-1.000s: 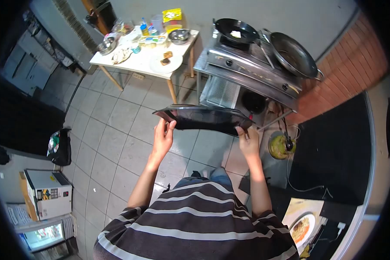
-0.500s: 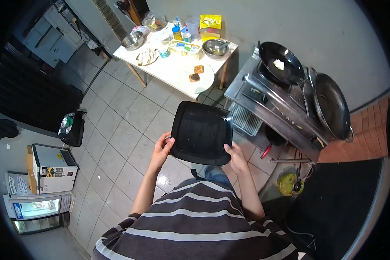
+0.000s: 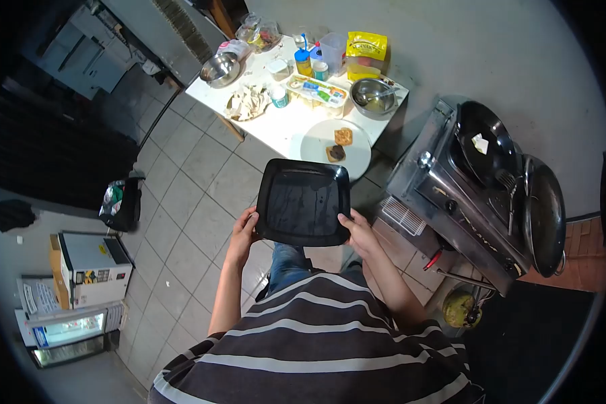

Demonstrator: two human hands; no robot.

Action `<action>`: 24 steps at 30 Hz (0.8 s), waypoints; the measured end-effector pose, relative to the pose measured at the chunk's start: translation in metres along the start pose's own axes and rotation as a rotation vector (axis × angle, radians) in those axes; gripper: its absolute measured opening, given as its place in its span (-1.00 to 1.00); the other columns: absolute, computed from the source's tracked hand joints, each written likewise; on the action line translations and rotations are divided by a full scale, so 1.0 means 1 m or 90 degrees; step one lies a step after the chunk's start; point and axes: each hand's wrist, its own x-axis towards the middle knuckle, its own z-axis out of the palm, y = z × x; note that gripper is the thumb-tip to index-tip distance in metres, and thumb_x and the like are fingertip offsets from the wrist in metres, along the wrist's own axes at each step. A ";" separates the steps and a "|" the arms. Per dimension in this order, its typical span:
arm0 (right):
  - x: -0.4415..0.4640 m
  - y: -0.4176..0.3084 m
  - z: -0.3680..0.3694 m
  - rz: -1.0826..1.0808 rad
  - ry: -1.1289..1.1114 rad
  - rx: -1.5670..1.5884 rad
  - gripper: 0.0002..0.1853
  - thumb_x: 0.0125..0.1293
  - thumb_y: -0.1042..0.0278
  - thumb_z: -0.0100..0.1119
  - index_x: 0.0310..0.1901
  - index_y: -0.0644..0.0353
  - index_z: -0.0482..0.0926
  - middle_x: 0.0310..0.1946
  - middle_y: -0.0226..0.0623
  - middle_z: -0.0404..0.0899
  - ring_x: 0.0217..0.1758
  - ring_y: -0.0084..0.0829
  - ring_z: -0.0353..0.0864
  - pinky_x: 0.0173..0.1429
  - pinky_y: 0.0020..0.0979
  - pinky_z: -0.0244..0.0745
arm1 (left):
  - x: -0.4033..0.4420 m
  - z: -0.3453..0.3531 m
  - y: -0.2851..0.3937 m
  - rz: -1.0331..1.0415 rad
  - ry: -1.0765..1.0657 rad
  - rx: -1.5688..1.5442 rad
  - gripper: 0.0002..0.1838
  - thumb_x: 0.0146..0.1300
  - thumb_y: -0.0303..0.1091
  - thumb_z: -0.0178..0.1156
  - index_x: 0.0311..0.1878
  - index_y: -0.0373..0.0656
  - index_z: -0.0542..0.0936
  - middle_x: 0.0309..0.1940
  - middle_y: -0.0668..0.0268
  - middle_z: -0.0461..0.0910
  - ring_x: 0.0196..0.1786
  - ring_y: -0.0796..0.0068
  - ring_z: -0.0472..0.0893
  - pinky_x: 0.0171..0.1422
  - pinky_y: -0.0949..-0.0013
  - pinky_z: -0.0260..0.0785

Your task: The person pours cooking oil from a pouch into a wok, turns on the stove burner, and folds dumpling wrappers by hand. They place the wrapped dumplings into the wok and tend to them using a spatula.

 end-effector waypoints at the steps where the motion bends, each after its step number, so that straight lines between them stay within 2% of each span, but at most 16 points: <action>1: 0.016 0.003 0.012 -0.004 0.024 0.038 -0.65 0.47 0.36 0.04 0.24 0.18 0.40 0.01 -0.30 0.58 0.04 -0.42 0.60 -0.07 -0.28 0.66 | 0.021 -0.011 0.006 0.000 -0.007 0.002 -0.61 0.47 -0.16 0.04 0.27 -0.09 0.43 -0.13 0.41 0.59 -0.21 0.65 0.58 -0.08 0.43 0.50; 3: 0.049 0.014 0.036 -0.013 0.053 0.086 -0.64 0.48 0.36 0.03 0.26 0.16 0.38 0.03 -0.30 0.56 0.04 -0.40 0.61 -0.07 -0.26 0.67 | 0.067 -0.041 0.019 -0.012 -0.033 0.039 -0.62 0.48 -0.14 0.02 0.24 -0.10 0.47 -0.12 0.42 0.59 -0.20 0.64 0.58 -0.08 0.45 0.48; 5: 0.111 0.021 0.077 -0.070 0.109 0.122 -0.64 0.49 0.33 0.01 0.26 0.13 0.36 0.05 -0.29 0.54 0.03 -0.38 0.63 -0.14 -0.27 0.69 | 0.138 -0.076 0.040 -0.034 0.008 0.038 -0.64 0.49 -0.13 0.00 0.19 -0.12 0.50 -0.12 0.42 0.59 -0.24 0.65 0.59 -0.07 0.45 0.47; 6: 0.139 0.039 0.079 -0.107 0.091 0.123 -0.63 0.49 0.28 0.00 0.28 0.07 0.33 0.07 -0.26 0.53 -0.03 -0.31 0.66 -0.21 -0.23 0.70 | 0.176 -0.108 0.021 -0.048 -0.012 0.046 -0.67 0.49 -0.17 0.01 0.16 -0.14 0.53 -0.11 0.42 0.60 -0.30 0.62 0.59 -0.12 0.46 0.49; 7: 0.147 0.048 0.095 -0.094 0.107 0.134 -0.63 0.49 0.28 0.00 0.28 0.07 0.33 0.07 -0.26 0.53 -0.03 -0.31 0.66 -0.21 -0.23 0.70 | 0.189 -0.130 0.019 -0.069 -0.017 0.052 -0.67 0.49 -0.17 0.01 0.16 -0.14 0.53 -0.11 0.42 0.60 -0.30 0.62 0.59 -0.12 0.46 0.49; 10: 0.207 0.041 0.126 -0.042 0.219 0.161 -0.62 0.50 0.25 -0.01 0.30 -0.04 0.27 0.03 -0.22 0.55 -0.21 -0.21 0.70 -0.37 -0.19 0.64 | 0.259 -0.154 0.038 -0.113 -0.061 0.062 -0.72 0.47 -0.26 0.03 0.11 -0.17 0.55 -0.12 0.38 0.61 -0.35 0.55 0.60 -0.21 0.47 0.54; 14: 0.251 0.046 0.145 -0.016 0.279 0.157 -0.67 0.50 0.25 -0.03 0.24 -0.03 0.29 -0.01 -0.24 0.58 -0.25 -0.23 0.70 -0.42 -0.22 0.58 | 0.327 -0.179 0.037 -0.161 -0.095 0.120 -0.72 0.47 -0.26 0.04 0.09 -0.20 0.55 -0.13 0.36 0.62 -0.34 0.52 0.60 -0.18 0.45 0.54; 17: 0.270 0.051 0.156 -0.057 0.297 0.178 -0.67 0.50 0.23 -0.01 0.24 -0.08 0.33 -0.02 -0.34 0.57 -0.20 -0.33 0.67 -0.34 -0.23 0.56 | 0.360 -0.180 0.052 -0.200 -0.122 0.107 -0.73 0.47 -0.29 0.02 0.09 -0.21 0.54 -0.09 0.33 0.61 -0.23 0.45 0.62 -0.07 0.40 0.54; 19: 0.280 0.052 0.161 -0.079 0.306 0.197 -0.66 0.50 0.23 -0.02 0.26 -0.08 0.31 -0.01 -0.33 0.55 -0.22 -0.32 0.67 -0.35 -0.22 0.56 | 0.391 -0.189 0.049 -0.241 -0.130 0.048 -0.67 0.47 -0.35 -0.04 0.22 -0.25 0.41 0.04 0.18 0.55 -0.05 0.30 0.60 0.08 0.36 0.51; 20: 0.284 0.055 0.163 -0.083 0.339 0.202 -0.65 0.50 0.23 -0.02 0.27 -0.07 0.30 0.00 -0.32 0.54 -0.23 -0.32 0.67 -0.37 -0.23 0.57 | 0.405 -0.191 0.045 -0.247 -0.137 0.056 -0.67 0.47 -0.35 -0.04 0.22 -0.25 0.41 0.04 0.18 0.55 -0.05 0.30 0.60 0.08 0.36 0.51; 22: 0.296 0.062 0.163 -0.087 0.380 0.216 -0.63 0.50 0.22 -0.02 0.28 -0.05 0.29 0.01 -0.30 0.53 -0.25 -0.31 0.66 -0.39 -0.25 0.58 | 0.434 -0.193 0.037 -0.226 -0.045 -0.037 -0.61 0.46 -0.40 -0.06 0.28 -0.32 0.29 0.07 0.10 0.53 0.04 0.21 0.58 0.14 0.31 0.49; 24: 0.303 0.066 0.162 -0.096 0.397 0.204 -0.61 0.49 0.21 -0.01 0.29 0.01 0.26 0.03 -0.26 0.52 -0.26 -0.30 0.66 -0.43 -0.27 0.59 | 0.456 -0.194 0.031 -0.225 -0.038 -0.049 -0.62 0.45 -0.43 -0.07 0.27 -0.33 0.27 0.06 0.08 0.53 0.06 0.19 0.59 0.16 0.31 0.49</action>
